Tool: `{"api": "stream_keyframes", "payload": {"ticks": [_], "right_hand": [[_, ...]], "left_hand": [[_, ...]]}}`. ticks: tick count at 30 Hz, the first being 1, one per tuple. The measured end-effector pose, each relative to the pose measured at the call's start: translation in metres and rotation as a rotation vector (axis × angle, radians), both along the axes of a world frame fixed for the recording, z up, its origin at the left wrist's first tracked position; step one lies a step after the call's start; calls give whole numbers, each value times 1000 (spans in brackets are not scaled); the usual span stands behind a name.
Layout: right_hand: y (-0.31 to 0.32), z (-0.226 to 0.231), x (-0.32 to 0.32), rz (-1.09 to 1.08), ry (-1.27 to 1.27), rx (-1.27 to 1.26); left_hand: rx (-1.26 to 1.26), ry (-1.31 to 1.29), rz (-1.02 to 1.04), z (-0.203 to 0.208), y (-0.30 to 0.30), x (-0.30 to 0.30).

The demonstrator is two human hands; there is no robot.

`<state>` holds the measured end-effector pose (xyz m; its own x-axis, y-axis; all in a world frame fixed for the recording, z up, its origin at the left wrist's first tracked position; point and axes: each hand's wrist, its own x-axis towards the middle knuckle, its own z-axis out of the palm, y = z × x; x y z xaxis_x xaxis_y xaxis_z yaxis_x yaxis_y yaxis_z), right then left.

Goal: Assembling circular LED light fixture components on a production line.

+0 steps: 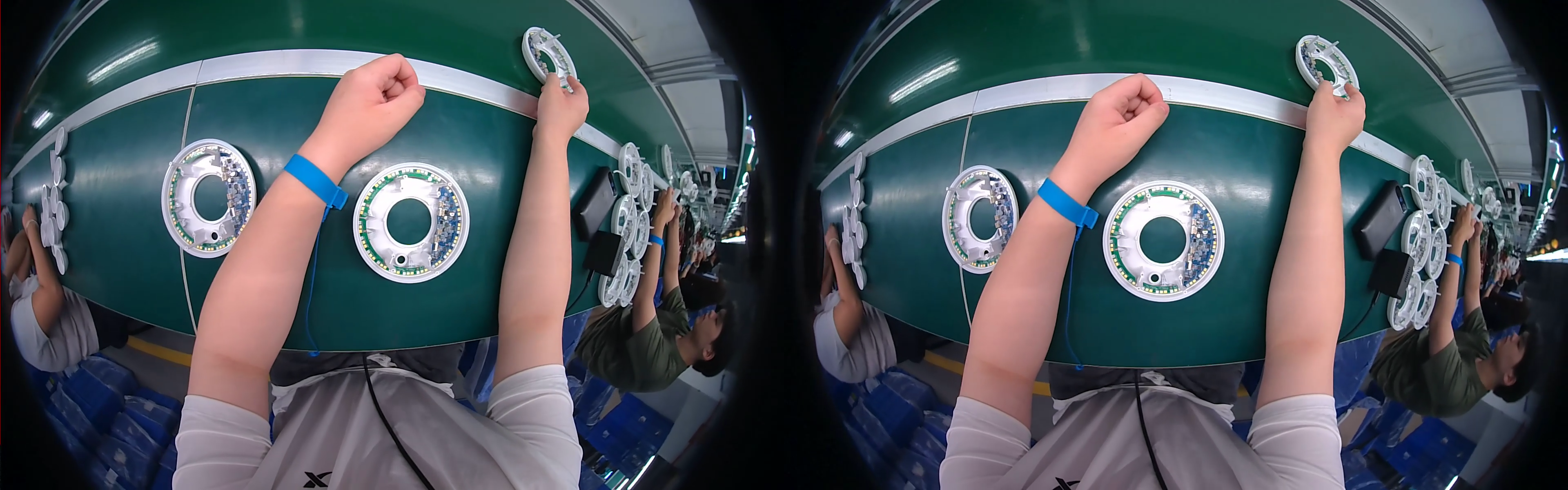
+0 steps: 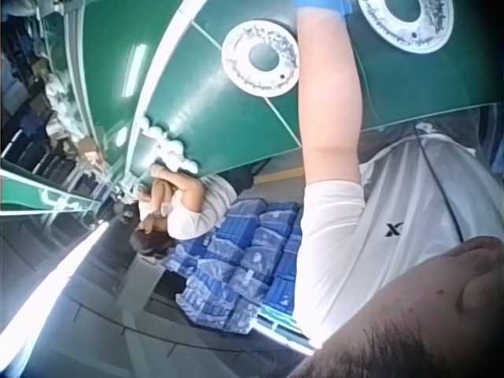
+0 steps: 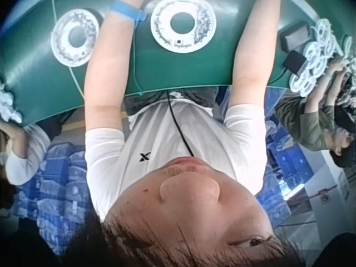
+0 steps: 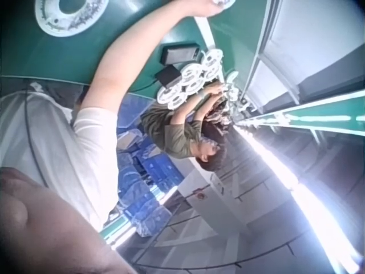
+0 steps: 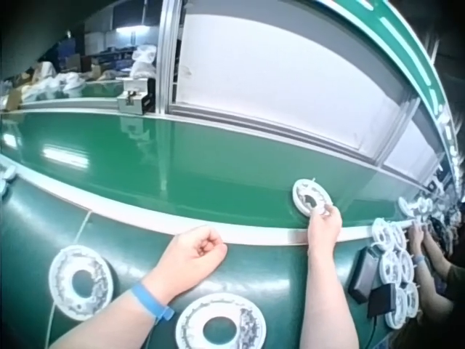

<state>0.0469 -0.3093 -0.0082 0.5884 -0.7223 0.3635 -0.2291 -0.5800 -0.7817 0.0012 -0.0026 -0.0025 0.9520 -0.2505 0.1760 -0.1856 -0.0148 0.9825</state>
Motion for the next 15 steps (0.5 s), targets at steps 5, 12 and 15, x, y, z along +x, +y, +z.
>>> {"api": "stream_keyframes", "payload": {"ticks": [5, 12, 15], "right_hand": [[2, -3, -1, 132, -1, 130], [12, 3, -4, 229, -3, 160], [10, 1, -3, 268, -23, 197]], "left_hand": [[22, 9, -4, 0, 0, 0], [5, 20, -10, 0, 0, -1], [12, 14, -5, 0, 0, 0]]}}
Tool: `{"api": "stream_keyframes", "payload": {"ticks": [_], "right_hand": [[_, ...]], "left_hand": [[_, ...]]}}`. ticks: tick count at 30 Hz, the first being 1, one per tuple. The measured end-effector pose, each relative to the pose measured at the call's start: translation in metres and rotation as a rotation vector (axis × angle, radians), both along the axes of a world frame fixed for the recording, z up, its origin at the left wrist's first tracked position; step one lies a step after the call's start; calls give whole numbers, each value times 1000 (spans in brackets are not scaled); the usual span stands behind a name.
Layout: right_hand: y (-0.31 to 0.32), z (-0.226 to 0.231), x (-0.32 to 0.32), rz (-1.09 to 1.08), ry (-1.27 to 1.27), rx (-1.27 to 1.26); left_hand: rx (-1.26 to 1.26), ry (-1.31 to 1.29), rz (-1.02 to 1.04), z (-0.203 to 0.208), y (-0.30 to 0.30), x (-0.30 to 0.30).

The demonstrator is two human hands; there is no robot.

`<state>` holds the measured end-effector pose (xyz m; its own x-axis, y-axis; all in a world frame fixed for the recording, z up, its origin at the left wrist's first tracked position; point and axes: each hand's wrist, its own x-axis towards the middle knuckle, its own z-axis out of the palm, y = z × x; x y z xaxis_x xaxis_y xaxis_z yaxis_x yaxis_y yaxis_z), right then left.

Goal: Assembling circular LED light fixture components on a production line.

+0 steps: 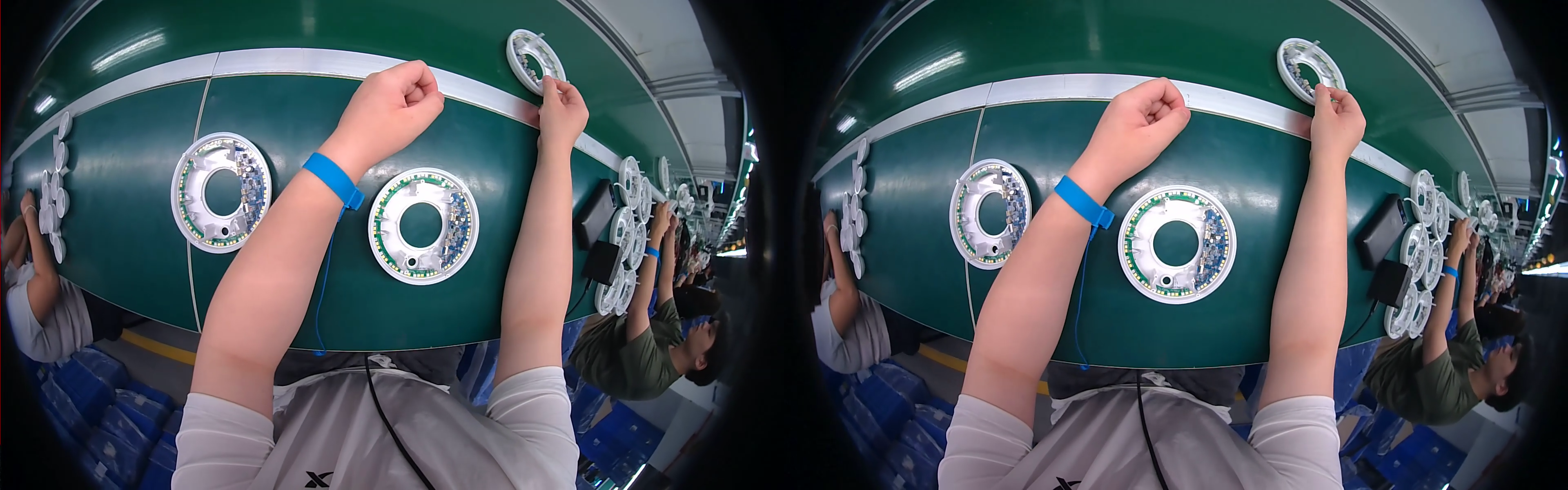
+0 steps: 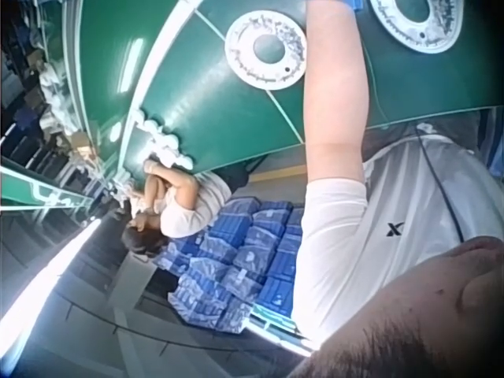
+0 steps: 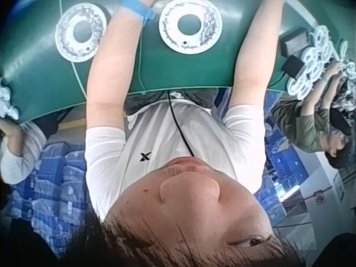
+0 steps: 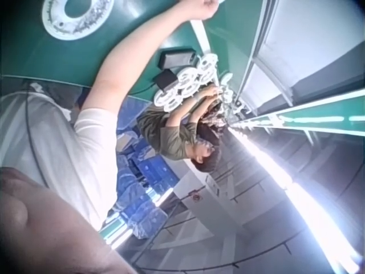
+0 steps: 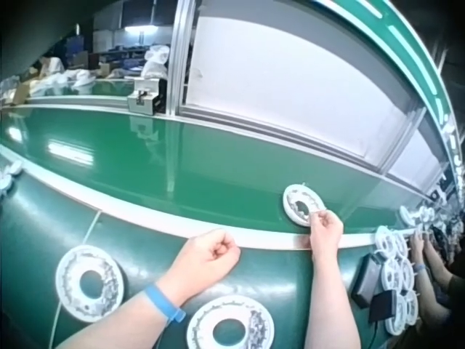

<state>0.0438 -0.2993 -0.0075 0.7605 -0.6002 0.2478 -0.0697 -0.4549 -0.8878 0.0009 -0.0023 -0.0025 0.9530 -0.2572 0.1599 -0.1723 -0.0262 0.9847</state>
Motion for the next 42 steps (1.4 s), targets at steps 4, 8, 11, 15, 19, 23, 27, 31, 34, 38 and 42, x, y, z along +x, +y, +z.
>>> {"api": "stream_keyframes", "payload": {"ticks": [4, 8, 11, 15, 19, 23, 27, 31, 34, 38, 42], "right_hand": [[-8, -7, 6, 92, -38, -24], [-7, -8, 7, 80, -55, -39], [-8, -9, 7, -33, -50, -71], [-7, -3, 4, -114, 26, -120], [-4, -2, 4, -74, 8, -125], [-1, -2, 2, -40, -39, -127], [-2, -1, 1, -36, -96, -24], [-1, -2, 1, -20, -145, 107], [1, 0, 0, -9, -144, 139], [2, 1, 0, 63, -182, 202], [-2, -4, 3, 225, -169, 190]], "left_hand": [[4, -5, -3, 1, -1, 0], [7, -20, 13, 1, -1, 0], [42, -2, 21, 1, 0, 0], [43, 3, 12, 1, -1, 0], [31, -33, 19, 1, -2, 0], [38, -17, 10, 0, -1, 1], [34, -38, 15, 1, -2, 1], [36, -25, 20, -2, -2, 2], [37, -23, 18, -2, -2, 2], [18, -45, 27, -1, -3, 2], [18, -26, 19, -1, -3, 2]]}}
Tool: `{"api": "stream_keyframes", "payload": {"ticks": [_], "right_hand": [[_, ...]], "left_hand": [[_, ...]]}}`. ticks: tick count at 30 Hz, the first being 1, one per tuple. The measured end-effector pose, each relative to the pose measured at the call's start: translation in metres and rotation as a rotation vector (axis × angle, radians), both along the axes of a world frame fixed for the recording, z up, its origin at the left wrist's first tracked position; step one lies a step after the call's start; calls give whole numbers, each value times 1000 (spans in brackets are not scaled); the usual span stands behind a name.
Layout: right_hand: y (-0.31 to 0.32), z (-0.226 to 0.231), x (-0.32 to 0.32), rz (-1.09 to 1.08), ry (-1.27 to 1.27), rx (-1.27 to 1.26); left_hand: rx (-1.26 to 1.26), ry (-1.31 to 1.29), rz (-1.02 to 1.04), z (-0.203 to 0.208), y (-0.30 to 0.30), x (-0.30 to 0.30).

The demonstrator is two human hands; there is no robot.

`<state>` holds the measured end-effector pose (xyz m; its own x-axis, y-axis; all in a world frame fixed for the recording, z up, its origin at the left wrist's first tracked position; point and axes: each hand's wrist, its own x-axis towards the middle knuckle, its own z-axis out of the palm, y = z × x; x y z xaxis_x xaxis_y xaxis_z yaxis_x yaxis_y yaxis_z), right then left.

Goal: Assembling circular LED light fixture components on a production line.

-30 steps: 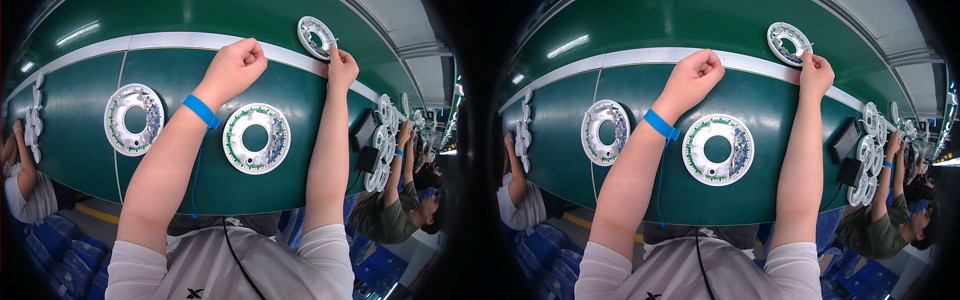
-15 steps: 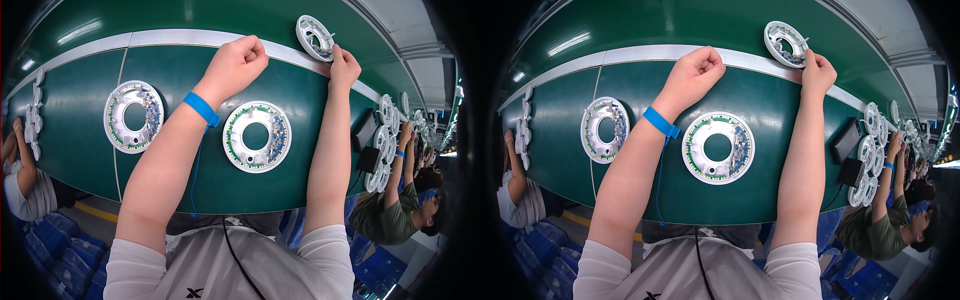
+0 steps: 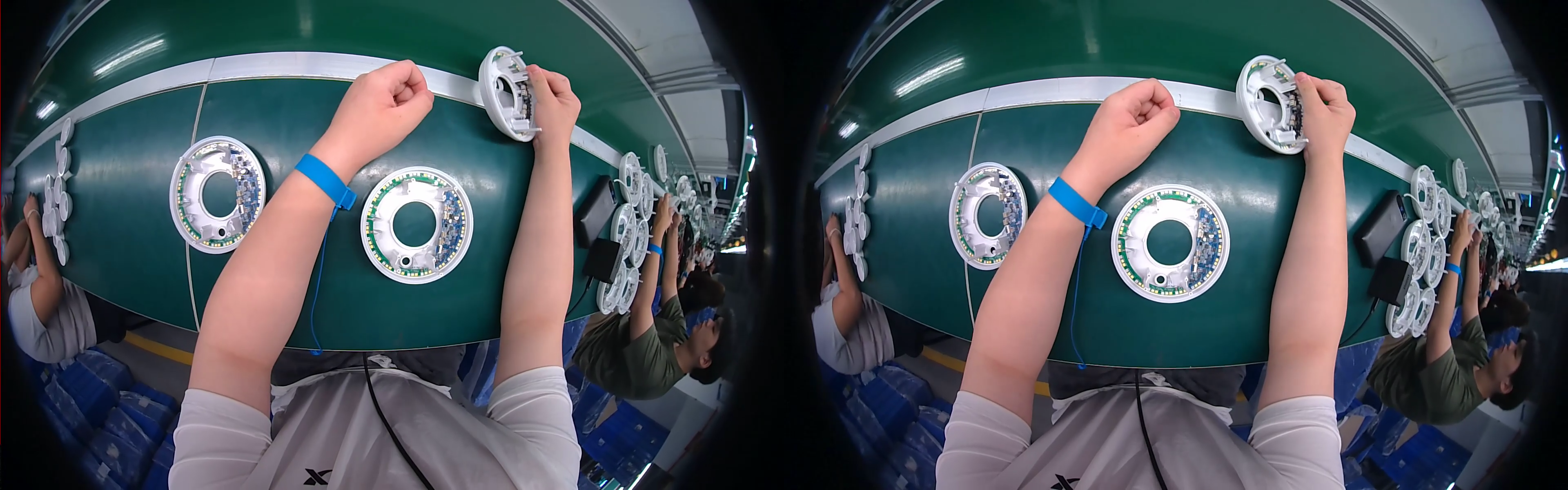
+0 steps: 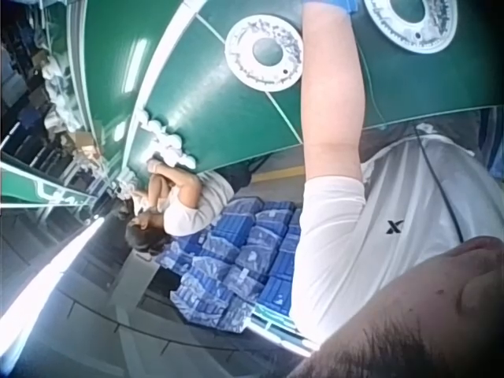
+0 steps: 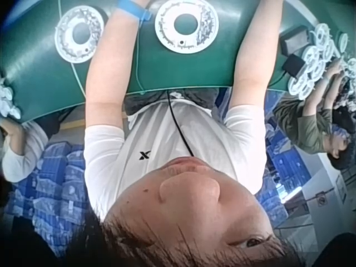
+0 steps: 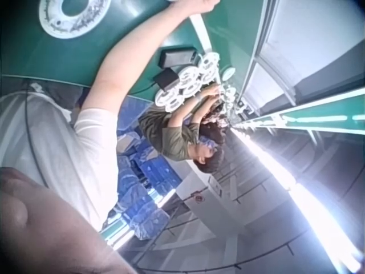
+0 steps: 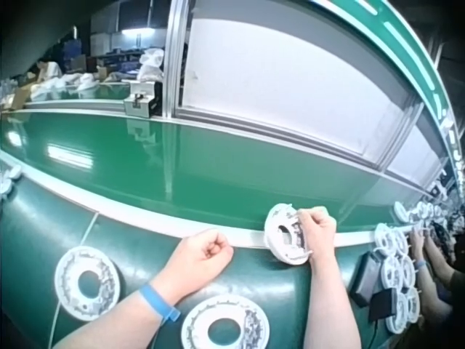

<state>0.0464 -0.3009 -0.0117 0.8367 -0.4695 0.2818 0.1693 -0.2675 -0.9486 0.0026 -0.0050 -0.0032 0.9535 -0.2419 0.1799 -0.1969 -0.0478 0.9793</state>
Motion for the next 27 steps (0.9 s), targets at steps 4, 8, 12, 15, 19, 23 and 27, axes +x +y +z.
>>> {"api": "stream_keyframes", "payload": {"ticks": [4, 8, 12, 15, 19, 23, 27], "right_hand": [[5, 5, -3, 122, 9, -79], [6, 10, -6, 252, 47, -125], [11, 8, -6, 394, 21, -156], [21, 10, -8, 470, 28, -349], [36, 11, -8, 581, -4, -470], [53, 18, -14, 559, 77, -367], [50, 16, -10, 548, 109, -100]], "left_hand": [[-9, -2, -3, -3, 1, 0], [-11, 11, 1, 0, 1, 0], [2, 12, -23, 3, 3, -2], [62, -46, -36, 8, 5, -5], [129, -381, -71, 9, -3, -8], [255, -439, -214, 7, -2, -13], [295, -450, -208, 6, -3, -13]]}}
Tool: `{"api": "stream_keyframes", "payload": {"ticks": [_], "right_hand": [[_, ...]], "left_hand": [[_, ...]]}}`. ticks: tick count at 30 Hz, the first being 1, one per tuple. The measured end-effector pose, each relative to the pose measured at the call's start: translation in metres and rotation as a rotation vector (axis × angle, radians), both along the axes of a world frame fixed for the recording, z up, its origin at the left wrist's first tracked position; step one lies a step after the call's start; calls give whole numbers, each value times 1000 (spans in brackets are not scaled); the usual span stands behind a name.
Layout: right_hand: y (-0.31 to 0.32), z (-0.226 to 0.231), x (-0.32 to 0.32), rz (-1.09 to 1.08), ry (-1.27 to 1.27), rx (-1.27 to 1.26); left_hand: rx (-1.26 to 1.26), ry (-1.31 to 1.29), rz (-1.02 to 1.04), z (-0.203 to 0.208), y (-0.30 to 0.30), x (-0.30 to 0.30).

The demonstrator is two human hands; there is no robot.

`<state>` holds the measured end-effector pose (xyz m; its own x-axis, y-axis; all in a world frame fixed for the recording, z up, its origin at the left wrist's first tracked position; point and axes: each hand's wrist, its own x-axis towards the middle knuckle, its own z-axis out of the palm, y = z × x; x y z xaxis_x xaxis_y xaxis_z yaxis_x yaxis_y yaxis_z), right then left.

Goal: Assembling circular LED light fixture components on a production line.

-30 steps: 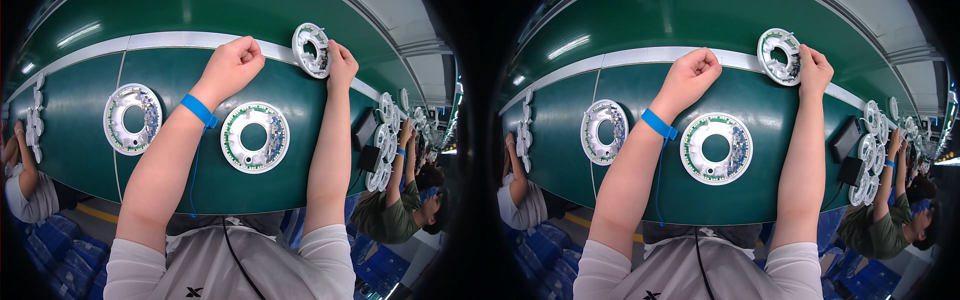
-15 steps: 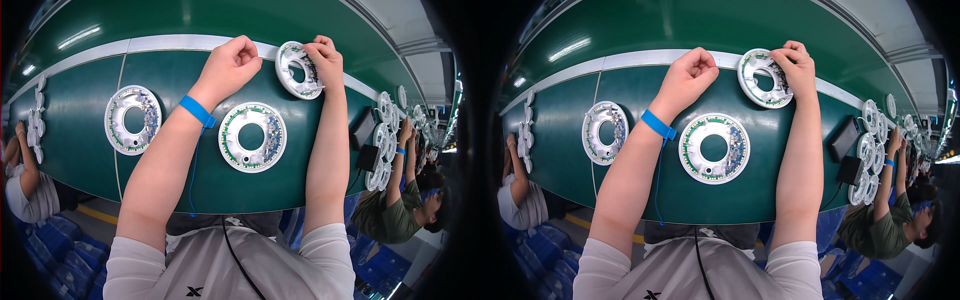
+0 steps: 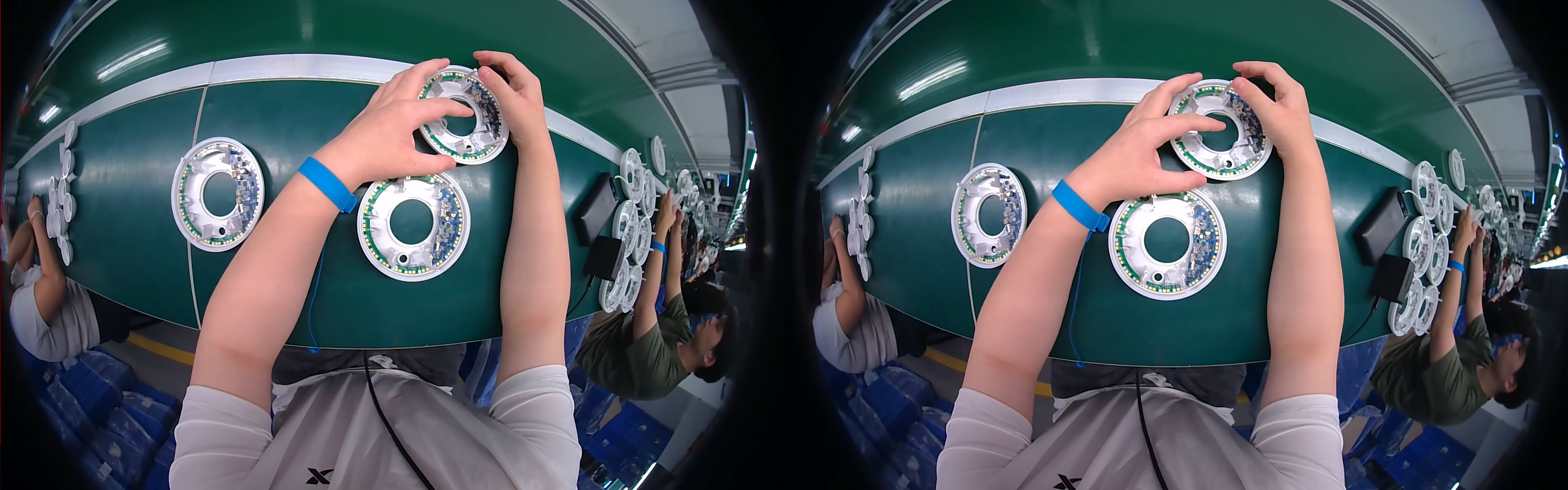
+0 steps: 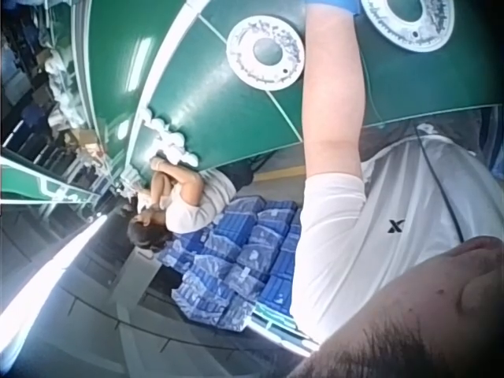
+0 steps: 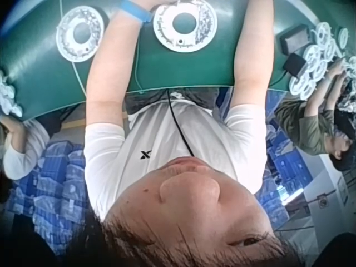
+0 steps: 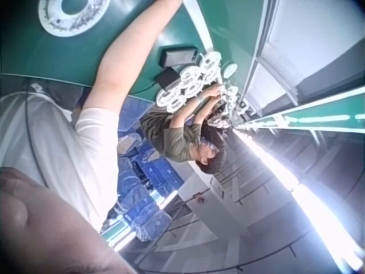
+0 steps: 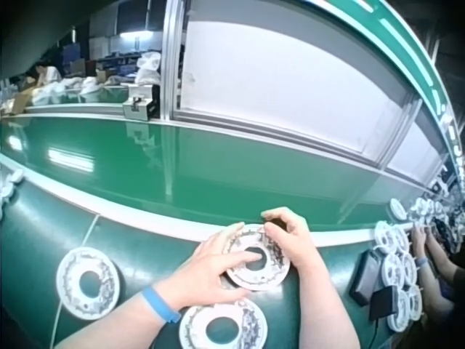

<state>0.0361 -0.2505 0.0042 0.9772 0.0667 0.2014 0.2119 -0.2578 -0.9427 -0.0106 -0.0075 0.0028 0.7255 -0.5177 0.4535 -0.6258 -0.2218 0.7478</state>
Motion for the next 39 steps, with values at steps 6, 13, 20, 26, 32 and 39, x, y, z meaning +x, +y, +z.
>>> {"api": "stream_keyframes", "payload": {"ticks": [6, 13, 20, 26, 32, 39], "right_hand": [[-5, -7, 2, -116, -15, 297], [-8, -12, 3, -284, -168, 50], [-2, -7, 0, -160, -194, -214], [-5, -11, 1, -121, -141, -190], [-5, -10, 2, -111, -126, -170], [-5, -10, 2, -113, -89, -157]], "left_hand": [[25, 37, 39, -2, -2, 0], [147, -70, 227, 2, -2, -3], [164, -62, 316, 1, -3, -4], [235, -90, 291, 1, -2, -7], [228, -91, 298, 3, -4, -8], [239, -104, 297, 1, -3, -8]]}}
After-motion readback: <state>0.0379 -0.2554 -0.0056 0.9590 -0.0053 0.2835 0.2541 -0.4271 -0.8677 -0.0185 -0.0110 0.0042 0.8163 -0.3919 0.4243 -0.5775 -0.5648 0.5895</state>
